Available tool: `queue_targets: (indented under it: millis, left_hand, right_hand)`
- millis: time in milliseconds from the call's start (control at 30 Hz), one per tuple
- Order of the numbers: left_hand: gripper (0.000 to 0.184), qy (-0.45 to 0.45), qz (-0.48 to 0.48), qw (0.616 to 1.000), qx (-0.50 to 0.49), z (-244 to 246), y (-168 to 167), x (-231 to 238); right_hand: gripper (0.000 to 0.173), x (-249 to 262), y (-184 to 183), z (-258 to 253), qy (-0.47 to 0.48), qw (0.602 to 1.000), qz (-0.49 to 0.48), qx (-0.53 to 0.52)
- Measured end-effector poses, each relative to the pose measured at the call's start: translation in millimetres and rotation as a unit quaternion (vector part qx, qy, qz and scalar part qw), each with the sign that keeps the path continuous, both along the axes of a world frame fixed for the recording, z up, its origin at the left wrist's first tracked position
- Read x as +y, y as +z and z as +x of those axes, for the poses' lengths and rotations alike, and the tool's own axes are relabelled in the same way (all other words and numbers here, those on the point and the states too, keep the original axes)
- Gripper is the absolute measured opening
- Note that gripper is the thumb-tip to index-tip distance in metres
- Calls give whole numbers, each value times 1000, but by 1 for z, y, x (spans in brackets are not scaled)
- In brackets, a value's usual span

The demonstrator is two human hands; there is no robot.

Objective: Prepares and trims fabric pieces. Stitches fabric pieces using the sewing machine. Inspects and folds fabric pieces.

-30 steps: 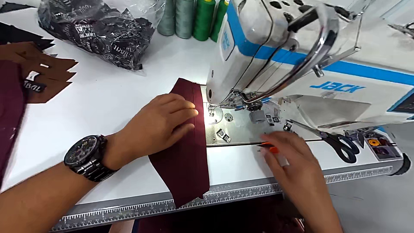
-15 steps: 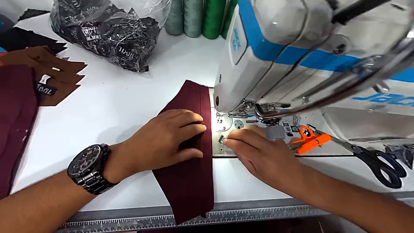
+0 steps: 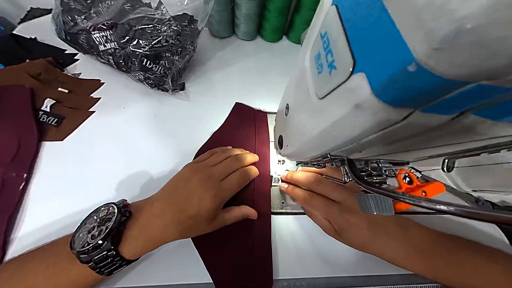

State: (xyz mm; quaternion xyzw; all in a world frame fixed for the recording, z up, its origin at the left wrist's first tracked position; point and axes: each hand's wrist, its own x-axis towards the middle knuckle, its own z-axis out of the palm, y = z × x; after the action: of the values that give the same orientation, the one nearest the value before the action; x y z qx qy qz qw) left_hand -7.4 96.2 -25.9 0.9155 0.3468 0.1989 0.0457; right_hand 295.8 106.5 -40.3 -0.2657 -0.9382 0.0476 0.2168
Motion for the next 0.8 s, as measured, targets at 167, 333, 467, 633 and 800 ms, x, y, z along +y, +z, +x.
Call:
queue_targets:
  millis: [167,333,467,633,800]
  left_hand:
    - [44,-23,36,999,-31,-2,4,-5]
    - [34,-52,35,997,-35,0,5,-13]
    - [32,-58,31,997,-37,1,2,-13]
    - [33,-63,37,997,-10,2,4,-13]
    - [34,-63,37,997,2,2,2,-13]
  right_hand:
    - [27,2,2,-3,18,1000,17,-10]
    - [27,0,7,-5,19,999,24,-37]
    - [28,-1,5,-9,26,998,38,-36]
    - [28,-1,5,-10,28,998,39,-40]
    - [27,0,5,-8,36,998,39,-33]
